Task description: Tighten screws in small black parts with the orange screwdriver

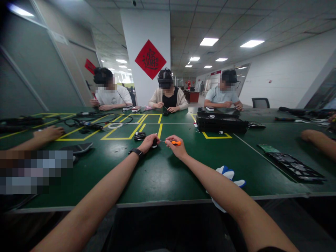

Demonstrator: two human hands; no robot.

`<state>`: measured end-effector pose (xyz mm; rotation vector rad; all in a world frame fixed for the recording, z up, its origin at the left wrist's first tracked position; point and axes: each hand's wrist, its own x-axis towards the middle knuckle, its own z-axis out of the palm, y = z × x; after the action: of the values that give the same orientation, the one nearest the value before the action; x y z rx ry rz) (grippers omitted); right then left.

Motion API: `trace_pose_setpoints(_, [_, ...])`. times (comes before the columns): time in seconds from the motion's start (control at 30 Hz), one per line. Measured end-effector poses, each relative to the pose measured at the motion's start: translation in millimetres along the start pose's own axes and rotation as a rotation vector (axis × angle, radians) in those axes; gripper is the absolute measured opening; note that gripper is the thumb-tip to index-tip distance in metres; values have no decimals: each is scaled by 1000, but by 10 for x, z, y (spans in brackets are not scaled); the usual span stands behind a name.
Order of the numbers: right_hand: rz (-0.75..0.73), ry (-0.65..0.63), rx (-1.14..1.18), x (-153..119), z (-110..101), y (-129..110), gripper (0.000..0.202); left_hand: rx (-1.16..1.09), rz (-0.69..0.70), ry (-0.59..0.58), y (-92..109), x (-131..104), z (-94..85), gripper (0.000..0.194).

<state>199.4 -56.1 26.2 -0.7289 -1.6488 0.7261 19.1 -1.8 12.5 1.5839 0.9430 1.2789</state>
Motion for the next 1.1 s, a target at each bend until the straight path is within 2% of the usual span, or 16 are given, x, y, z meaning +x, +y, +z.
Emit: trace_pose_setpoints(1.1, [0,-21,6,1,2,-3,27,3,22,4,-24,6,-3,41])
